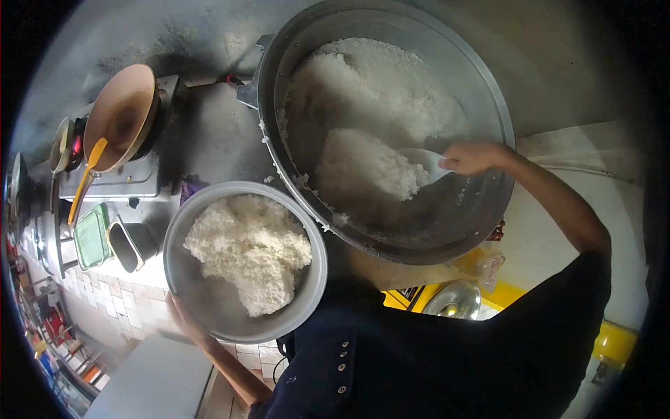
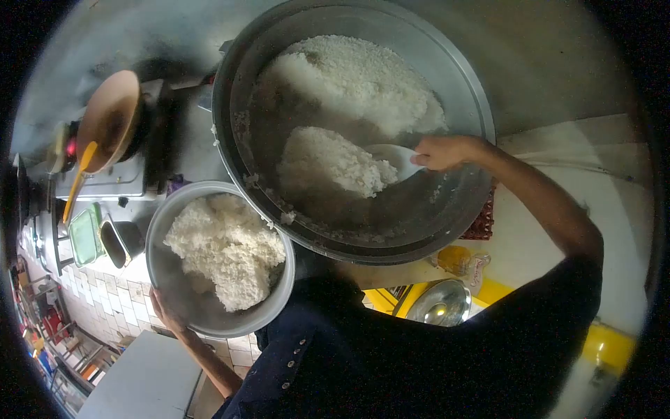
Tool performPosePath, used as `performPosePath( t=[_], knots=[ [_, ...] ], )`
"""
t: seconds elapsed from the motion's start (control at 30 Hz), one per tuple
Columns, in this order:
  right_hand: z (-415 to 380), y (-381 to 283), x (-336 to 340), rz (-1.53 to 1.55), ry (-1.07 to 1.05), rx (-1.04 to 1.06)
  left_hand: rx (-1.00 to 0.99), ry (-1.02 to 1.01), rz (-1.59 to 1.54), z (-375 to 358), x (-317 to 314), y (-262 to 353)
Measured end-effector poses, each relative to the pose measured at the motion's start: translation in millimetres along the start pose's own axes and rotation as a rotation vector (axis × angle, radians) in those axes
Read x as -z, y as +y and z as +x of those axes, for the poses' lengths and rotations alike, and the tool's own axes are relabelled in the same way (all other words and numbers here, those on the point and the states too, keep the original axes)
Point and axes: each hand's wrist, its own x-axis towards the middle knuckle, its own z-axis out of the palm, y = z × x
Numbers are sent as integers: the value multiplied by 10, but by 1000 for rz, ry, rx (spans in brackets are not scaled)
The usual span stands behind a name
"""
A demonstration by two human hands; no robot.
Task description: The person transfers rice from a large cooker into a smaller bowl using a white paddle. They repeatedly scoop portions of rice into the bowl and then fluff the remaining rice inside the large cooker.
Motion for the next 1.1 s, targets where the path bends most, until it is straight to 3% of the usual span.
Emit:
performPosePath(
  t=[0.13, 0.2, 0.3, 0.37, 0.43, 0.47, 0.53, 0.67, 0.73, 0.77, 0.83, 0.9, 0.93, 1.0, 1.1],
  knots=[
    [112, -152, -28, 16, -22, 24, -17, 24, 20, -16, -62, 103],
    [137, -235, -143, 83, 72, 285, 2, -20, -52, -18, -52, 97],
    [335, -292, -350, 172, 188, 214, -68, 16, 62, -12, -46, 69],
    [463, -266, -391, 220, 113, 166, -51, 19, 60, -27, -53, 98],
    [563, -261, -464, 546, 139, 125, -40, 15, 59, -41, -84, 151],
    [565, -284, -416, 551, 134, 131, -20, 37, 84, -67, -103, 194],
    [560, -348, -226, 598, -100, 31, -9, 60, 119, -78, -116, 240],
    [677, -325, -84, 493, -243, 71, -3, 75, 156, -111, -211, 387],
    [650, -500, -217, 552, -12, 62, 27, 82, 186, -112, -222, 402],
    [697, -488, -315, 544, -17, 63, 30, 91, 206, -108, -176, 323],
    [835, -415, -587, 727, 249, 59, 37, 89, 237, -116, -94, 240],
    [587, -371, -314, 739, 144, 3, -301, -14, 419, -143, -57, 185],
    [432, -365, -129, 748, 48, -35, -295, -25, 425, -122, -7, 116],
    [169, -319, 187, 457, -102, -48, -52, 94, 285, -52, 20, -13],
    [10, -213, 129, 295, -87, -71, 115, 130, 128, -60, -66, 124]
  ],
)
